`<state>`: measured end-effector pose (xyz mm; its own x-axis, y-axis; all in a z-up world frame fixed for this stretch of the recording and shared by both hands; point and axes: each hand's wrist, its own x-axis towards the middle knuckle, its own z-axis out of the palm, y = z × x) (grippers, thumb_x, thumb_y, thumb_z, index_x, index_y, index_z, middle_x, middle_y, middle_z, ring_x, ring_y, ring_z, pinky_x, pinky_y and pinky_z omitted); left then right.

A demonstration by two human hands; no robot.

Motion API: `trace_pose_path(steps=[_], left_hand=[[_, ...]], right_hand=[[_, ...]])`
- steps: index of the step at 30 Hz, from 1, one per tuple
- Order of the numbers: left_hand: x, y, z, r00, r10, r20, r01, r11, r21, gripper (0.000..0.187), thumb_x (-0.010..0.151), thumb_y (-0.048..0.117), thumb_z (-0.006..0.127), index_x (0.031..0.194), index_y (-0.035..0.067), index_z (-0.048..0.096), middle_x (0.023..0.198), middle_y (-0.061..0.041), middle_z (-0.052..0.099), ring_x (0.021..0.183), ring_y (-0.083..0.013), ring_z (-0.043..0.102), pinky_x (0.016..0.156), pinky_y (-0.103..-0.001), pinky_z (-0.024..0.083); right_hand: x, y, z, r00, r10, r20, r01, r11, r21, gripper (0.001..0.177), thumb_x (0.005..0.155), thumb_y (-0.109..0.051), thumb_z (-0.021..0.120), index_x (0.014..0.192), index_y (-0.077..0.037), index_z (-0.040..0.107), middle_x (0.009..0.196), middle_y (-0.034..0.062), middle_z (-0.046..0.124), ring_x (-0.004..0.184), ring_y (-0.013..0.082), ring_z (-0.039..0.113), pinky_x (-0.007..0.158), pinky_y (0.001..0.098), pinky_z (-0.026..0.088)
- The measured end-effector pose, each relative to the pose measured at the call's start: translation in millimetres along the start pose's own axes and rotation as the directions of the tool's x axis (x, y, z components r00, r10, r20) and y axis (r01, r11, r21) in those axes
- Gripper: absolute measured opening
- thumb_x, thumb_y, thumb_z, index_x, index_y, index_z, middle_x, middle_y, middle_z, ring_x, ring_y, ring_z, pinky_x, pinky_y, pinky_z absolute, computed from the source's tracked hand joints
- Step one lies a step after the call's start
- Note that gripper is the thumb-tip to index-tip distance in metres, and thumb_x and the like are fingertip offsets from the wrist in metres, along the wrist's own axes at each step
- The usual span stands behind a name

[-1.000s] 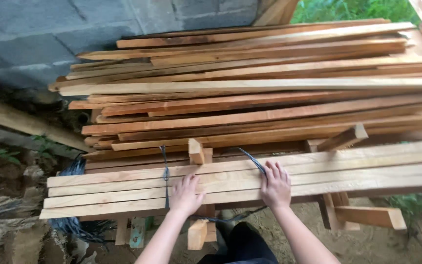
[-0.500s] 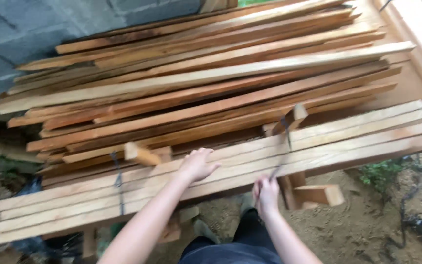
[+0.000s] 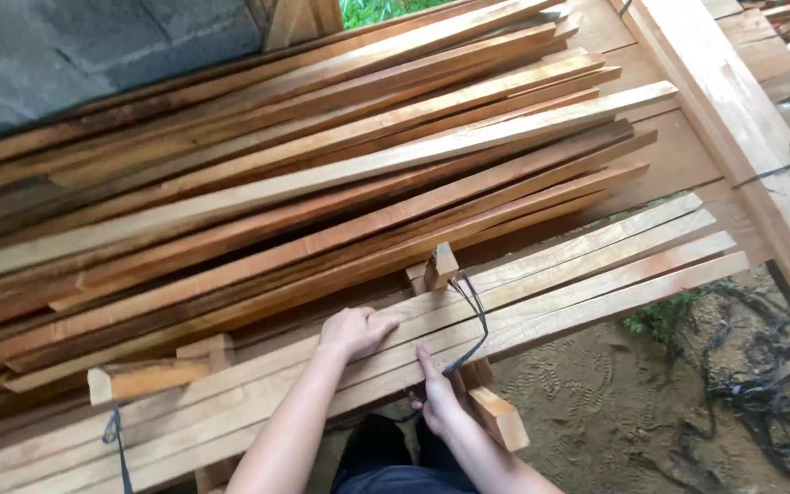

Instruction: Organizing and bundling wooden slats together using wire ties.

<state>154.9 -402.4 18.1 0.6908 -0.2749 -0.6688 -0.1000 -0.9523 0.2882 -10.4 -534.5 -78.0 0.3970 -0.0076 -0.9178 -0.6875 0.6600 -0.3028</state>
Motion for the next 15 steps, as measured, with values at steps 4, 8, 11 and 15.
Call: trace_pose_path(steps=[4, 8, 11, 15], left_hand=[[6, 5, -9, 0.998, -0.021, 0.056, 0.020, 1.000, 0.016, 0.074, 0.080, 0.079, 0.052, 0.119, 0.021, 0.077, 0.119, -0.015, 0.074, 0.116, -0.0321, 0.068, 0.101, -0.045, 0.053], [17, -4, -5, 0.996, -0.027, 0.080, 0.028, 1.000, -0.013, 0.076, 0.079, 0.082, 0.054, 0.120, 0.022, 0.077, 0.120, -0.016, 0.073, 0.117, -0.0322, 0.068, 0.102, -0.043, 0.053], [22, -17, 10, 0.995, -0.003, 0.103, 0.011, 0.997, -0.077, 0.075, 0.077, 0.081, 0.054, 0.116, 0.023, 0.081, 0.118, -0.016, 0.075, 0.115, -0.0333, 0.069, 0.101, -0.043, 0.053], [34, -21, 10, 0.991, 0.018, 0.132, 0.000, 0.991, -0.133, 0.075, 0.075, 0.081, 0.057, 0.109, 0.019, 0.082, 0.115, -0.017, 0.076, 0.112, -0.0333, 0.071, 0.099, -0.043, 0.054]], right_hand=[[-1, 4, 6, 0.999, -0.034, -0.022, 0.036, 0.992, 0.124, 0.056, 0.074, -0.060, 0.073, 0.119, -0.026, 0.066, 0.096, -0.0115, 0.069, 0.074, 0.0041, 0.054, 0.052, 0.0248, 0.030], [17, 18, 3, 0.996, -0.076, -0.037, 0.081, 0.979, 0.187, 0.056, 0.078, -0.059, 0.076, 0.117, -0.021, 0.067, 0.083, -0.0072, 0.063, 0.062, 0.0069, 0.048, 0.050, 0.0245, 0.029], [12, 20, 2, 0.997, -0.061, -0.050, 0.071, 0.969, 0.235, 0.053, 0.080, -0.058, 0.078, 0.113, -0.019, 0.066, 0.073, -0.0053, 0.054, 0.053, 0.0086, 0.039, 0.048, 0.0247, 0.027], [-5, 11, 13, 0.993, -0.010, -0.117, 0.038, 0.969, 0.244, 0.046, 0.078, -0.056, 0.078, 0.107, -0.022, 0.067, 0.068, -0.0047, 0.050, 0.046, 0.0094, 0.034, 0.046, 0.0255, 0.024]])
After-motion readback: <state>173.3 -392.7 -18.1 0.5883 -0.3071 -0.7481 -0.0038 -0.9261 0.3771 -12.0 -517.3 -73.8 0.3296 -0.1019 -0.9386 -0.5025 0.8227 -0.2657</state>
